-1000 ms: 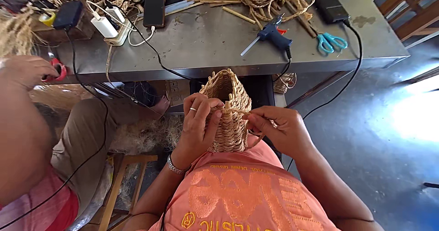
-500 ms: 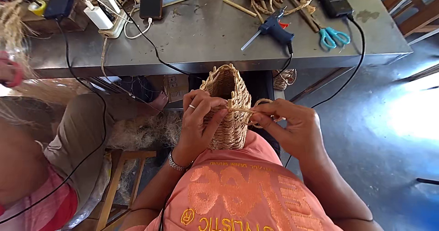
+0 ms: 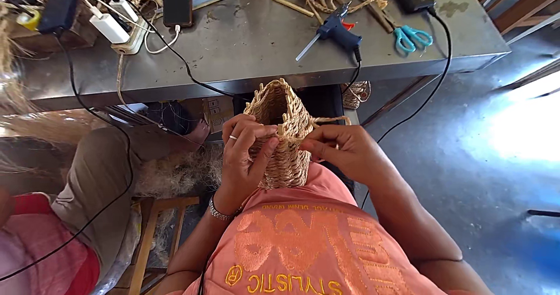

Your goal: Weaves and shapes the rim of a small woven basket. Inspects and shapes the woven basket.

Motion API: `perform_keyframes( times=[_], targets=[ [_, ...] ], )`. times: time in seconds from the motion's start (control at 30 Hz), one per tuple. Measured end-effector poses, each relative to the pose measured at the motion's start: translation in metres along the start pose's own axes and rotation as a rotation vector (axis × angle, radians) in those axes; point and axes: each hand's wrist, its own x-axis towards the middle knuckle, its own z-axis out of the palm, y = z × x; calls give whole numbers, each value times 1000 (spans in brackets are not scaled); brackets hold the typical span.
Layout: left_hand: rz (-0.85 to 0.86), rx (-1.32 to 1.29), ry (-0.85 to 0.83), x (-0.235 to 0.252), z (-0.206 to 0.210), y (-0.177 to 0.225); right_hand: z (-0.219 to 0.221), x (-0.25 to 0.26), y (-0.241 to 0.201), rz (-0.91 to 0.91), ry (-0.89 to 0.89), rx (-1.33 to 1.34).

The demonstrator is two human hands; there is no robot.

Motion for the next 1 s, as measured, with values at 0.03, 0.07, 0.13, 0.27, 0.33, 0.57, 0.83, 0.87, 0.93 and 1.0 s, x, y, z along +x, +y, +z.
perform_keyframes(
  times=[0.03, 0.07, 0.13, 0.27, 0.33, 0.57, 0.83, 0.87, 0.93, 1.0],
  targets=[
    [-4, -3, 0, 0, 0, 0, 1, 1, -1, -9, 14, -8],
    [-7, -4, -1, -1, -1, 0, 1, 1, -1, -30, 37, -29],
    [-10, 3, -8, -1, -2, 0, 1, 2, -1, -106, 106, -140],
    [-42, 42, 8, -2, -3, 1, 3, 5, -6, -348, 251, -456],
    [-70, 57, 30, -2, -2, 1, 6, 6, -8, -446, 278, -516],
    [-121, 93, 67, 0, 2, 3, 19, -4, -6, -644, 275, -572],
    [-106, 124, 90, 0, 7, 5, 26, -5, 10, -252, 185, -333],
    [-102, 129, 88, 0, 8, 5, 28, -4, 13, -189, 181, -286],
    [-97, 137, 83, 1, 8, 6, 30, -3, 18, -75, 119, -169],
    [-90, 138, 77, 0, 8, 5, 29, -3, 21, 38, -7, 47]
  ],
)
